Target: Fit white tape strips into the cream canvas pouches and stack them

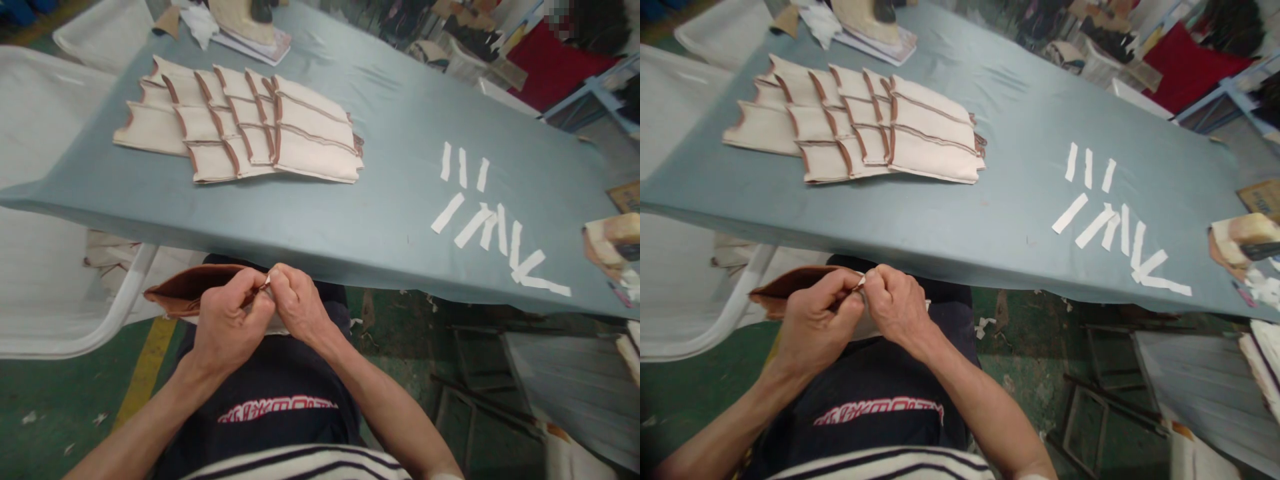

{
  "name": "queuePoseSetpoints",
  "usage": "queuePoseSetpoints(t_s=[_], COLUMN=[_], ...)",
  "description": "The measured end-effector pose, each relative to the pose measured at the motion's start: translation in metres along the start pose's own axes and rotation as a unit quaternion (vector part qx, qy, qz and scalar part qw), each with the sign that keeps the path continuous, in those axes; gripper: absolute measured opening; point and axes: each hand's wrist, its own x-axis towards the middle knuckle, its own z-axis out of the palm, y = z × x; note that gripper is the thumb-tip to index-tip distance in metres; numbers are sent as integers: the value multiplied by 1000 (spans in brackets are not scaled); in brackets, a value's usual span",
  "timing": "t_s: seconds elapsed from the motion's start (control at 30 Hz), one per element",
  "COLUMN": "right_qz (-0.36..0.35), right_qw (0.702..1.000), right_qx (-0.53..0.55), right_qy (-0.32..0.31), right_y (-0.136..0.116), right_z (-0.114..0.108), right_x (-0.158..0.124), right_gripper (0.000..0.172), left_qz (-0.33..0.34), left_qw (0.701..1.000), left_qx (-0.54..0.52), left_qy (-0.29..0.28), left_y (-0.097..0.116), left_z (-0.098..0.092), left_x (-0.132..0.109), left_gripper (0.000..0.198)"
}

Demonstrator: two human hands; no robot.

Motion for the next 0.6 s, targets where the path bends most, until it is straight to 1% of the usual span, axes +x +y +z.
queuePoseSetpoints(t_s=[0.07, 0.13, 0.17, 0.2, 0.27, 0.33, 0.37, 0.47, 0.53, 0.6], right_qz=[-7, -23, -32, -44, -83, -158, -207, -355, -414, -437], right_qw=[1000, 997, 996, 996, 994, 985, 977, 934, 906, 891], right_qx=[12, 42, 54, 64, 70, 53, 33, -37, -70, -101], right_qy=[-25, -58, -59, -47, 3, 35, 34, -18, -53, -67], right_y=[2, 6, 7, 7, 2, -10, -17, -41, -53, -61], right_z=[-3, -9, -14, -20, -34, -50, -57, -73, -78, -81], right_x=[4, 7, 8, 9, 9, 6, 4, 3, 5, 8], right_gripper=[46, 51, 52, 52, 46, 38, 36, 40, 40, 35], left_qz=[-4, -13, -15, -16, -10, -6, -7, -5, 10, 38], left_qw=[999, 995, 992, 988, 983, 976, 972, 958, 953, 954], left_qx=[-21, -58, -76, -93, -110, -113, -112, -115, -129, -137], left_qy=[-35, -81, -102, -121, -148, -184, -207, -261, -275, -265], left_y=[-3, -4, -3, -2, 1, 6, 10, 22, 29, 35], left_z=[-8, -20, -26, -33, -45, -56, -61, -70, -73, -74], left_x=[6, 16, 21, 27, 38, 47, 51, 58, 58, 55], left_gripper=[24, 26, 26, 26, 24, 24, 25, 27, 26, 25])
